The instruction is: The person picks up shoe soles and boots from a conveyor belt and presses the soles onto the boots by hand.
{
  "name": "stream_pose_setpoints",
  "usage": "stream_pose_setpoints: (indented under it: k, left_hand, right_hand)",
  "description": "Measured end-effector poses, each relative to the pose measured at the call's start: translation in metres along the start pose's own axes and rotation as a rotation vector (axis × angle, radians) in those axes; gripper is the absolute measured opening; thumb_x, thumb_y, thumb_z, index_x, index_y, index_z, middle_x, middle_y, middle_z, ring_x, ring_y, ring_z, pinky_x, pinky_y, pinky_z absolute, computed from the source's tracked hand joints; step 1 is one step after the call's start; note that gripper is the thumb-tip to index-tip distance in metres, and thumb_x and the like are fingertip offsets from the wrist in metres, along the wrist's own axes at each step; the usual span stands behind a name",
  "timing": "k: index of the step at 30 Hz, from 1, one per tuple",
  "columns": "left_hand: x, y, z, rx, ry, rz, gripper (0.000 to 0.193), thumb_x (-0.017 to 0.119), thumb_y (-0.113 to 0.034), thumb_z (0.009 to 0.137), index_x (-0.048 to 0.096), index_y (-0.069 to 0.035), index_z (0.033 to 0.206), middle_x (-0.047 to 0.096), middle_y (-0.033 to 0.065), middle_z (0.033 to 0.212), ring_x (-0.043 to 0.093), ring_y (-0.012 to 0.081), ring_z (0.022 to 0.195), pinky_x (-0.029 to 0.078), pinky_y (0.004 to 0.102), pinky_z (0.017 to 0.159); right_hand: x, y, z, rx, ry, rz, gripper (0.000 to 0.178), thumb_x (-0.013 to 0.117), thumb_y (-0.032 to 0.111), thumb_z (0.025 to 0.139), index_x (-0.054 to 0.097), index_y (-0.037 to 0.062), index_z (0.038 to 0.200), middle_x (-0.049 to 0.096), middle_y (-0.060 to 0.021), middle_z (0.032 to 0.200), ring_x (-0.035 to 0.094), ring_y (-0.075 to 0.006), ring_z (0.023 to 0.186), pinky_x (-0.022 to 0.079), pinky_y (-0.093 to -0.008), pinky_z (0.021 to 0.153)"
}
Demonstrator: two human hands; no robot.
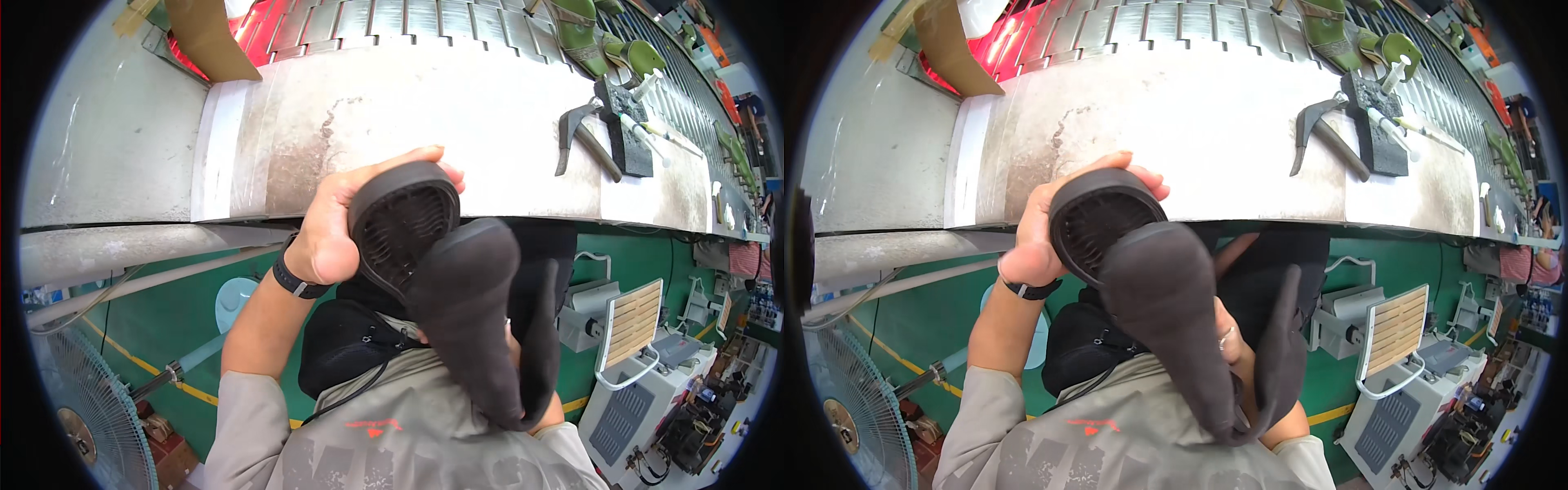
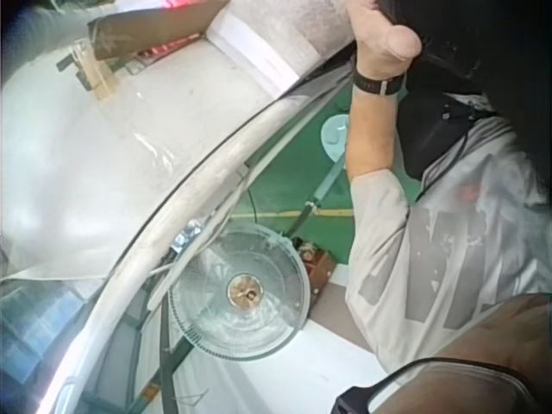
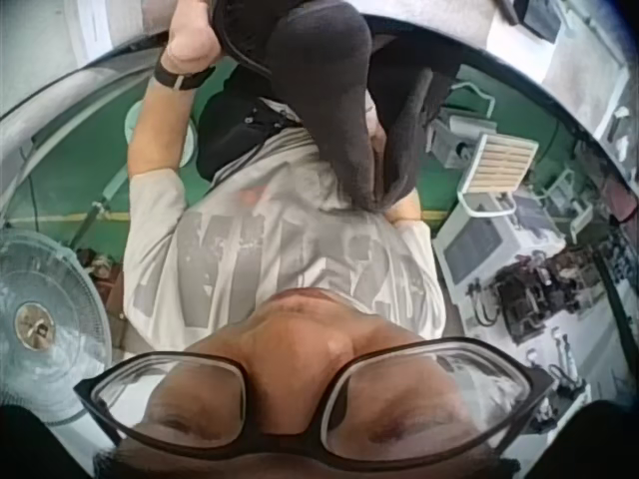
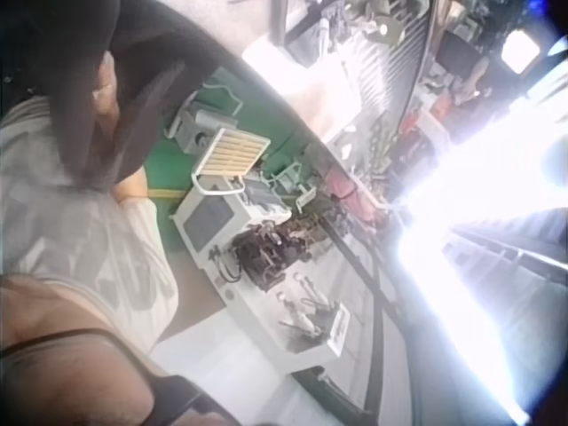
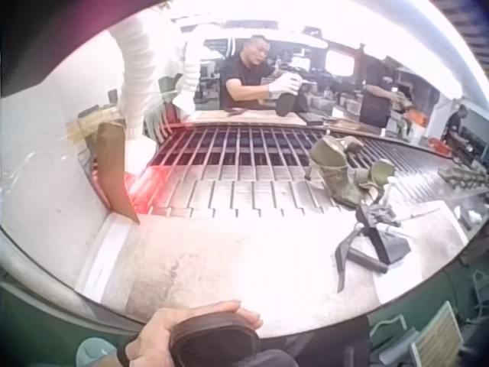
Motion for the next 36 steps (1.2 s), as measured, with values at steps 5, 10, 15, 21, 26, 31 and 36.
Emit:
stream_pose_setpoints:
  k: [5, 10, 15, 21, 26, 31, 36]
  left_hand:
    - [0.011, -0.007, -0.001, 0.038, 0.104, -0.022, 0.157, 0.097, -0.078, 0.040, 0.044, 0.009, 0.160, 0.061, 0.0322, 0.146, 0.060, 0.0420, 0.139, 0.050, 0.0555, 0.117]
    - [0.019, -0.019, 0.001, 0.247, 0.333, 0.067, 0.141, 0.108, -0.054, 0.049, 0.046, 0.011, 0.158, 0.060, 0.0362, 0.144, 0.062, 0.0440, 0.135, 0.052, 0.0539, 0.112]
    - [0.023, -0.023, 0.000, 0.319, 0.369, 0.147, 0.138, 0.108, -0.052, 0.051, 0.048, 0.012, 0.157, 0.060, 0.0363, 0.143, 0.063, 0.0424, 0.132, 0.053, 0.0523, 0.110]
    - [0.022, -0.021, 0.000, 0.357, 0.375, 0.191, 0.128, 0.106, -0.044, 0.056, 0.048, 0.013, 0.156, 0.061, 0.0358, 0.143, 0.063, 0.0415, 0.131, 0.052, 0.0518, 0.110]
    - [0.023, -0.021, 0.002, 0.360, 0.379, 0.205, 0.126, 0.105, -0.042, 0.057, 0.048, 0.014, 0.156, 0.061, 0.0362, 0.143, 0.063, 0.0419, 0.131, 0.052, 0.0519, 0.110]
    - [0.025, -0.020, 0.002, 0.350, 0.396, 0.213, 0.124, 0.104, -0.040, 0.059, 0.048, 0.016, 0.154, 0.060, 0.0378, 0.143, 0.063, 0.0435, 0.131, 0.052, 0.0530, 0.110]
    - [0.025, -0.020, 0.003, 0.358, 0.410, 0.222, 0.123, 0.104, -0.039, 0.059, 0.048, 0.017, 0.154, 0.060, 0.0381, 0.143, 0.062, 0.0438, 0.132, 0.051, 0.0537, 0.110]
  right_hand:
    - [0.012, 0.008, 0.005, -0.085, -0.038, -0.409, 0.067, 0.055, 0.043, 0.110, 0.042, -0.0009, 0.158, 0.062, -0.0202, 0.142, 0.062, -0.0302, 0.133, 0.045, -0.0392, 0.114]
    - [0.023, 0.017, 0.003, -0.230, -0.113, -0.830, 0.068, 0.060, 0.036, 0.108, 0.038, 0.0026, 0.163, 0.059, -0.0181, 0.150, 0.058, -0.0300, 0.139, 0.038, -0.0409, 0.122]
    - [0.038, 0.029, -0.007, -0.371, -0.188, -1.189, 0.072, 0.065, 0.029, 0.107, 0.034, 0.0061, 0.168, 0.056, -0.0161, 0.158, 0.055, -0.0298, 0.146, 0.030, -0.0427, 0.130]
    - [0.047, 0.035, -0.017, -0.413, -0.239, -1.664, 0.072, 0.068, 0.028, 0.104, 0.038, 0.0084, 0.167, 0.055, -0.0166, 0.160, 0.053, -0.0344, 0.147, 0.026, -0.0465, 0.132]
    - [0.061, 0.055, -0.017, -0.418, -0.315, -1.684, 0.078, 0.070, 0.033, 0.104, 0.035, 0.0023, 0.166, 0.057, -0.0176, 0.159, 0.056, -0.0357, 0.145, 0.031, -0.0458, 0.130]
    - [0.045, 0.056, -0.010, 0.095, -0.568, -1.321, 0.091, 0.066, 0.040, 0.108, 0.017, -0.0082, 0.168, 0.057, -0.0199, 0.157, 0.056, -0.0242, 0.144, 0.039, -0.0345, 0.124]
    - [-0.005, -0.003, -0.008, -0.249, -0.410, -0.814, 0.084, 0.057, 0.042, 0.114, 0.014, -0.0060, 0.169, 0.055, -0.0170, 0.159, 0.055, -0.0219, 0.145, 0.037, -0.0347, 0.127]
Point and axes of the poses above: each hand's wrist, its own z-axis towards the middle knuckle, its own x-axis out of the palm, y = z × x, the point moved 7 cm from there along z, towards the middle knuckle
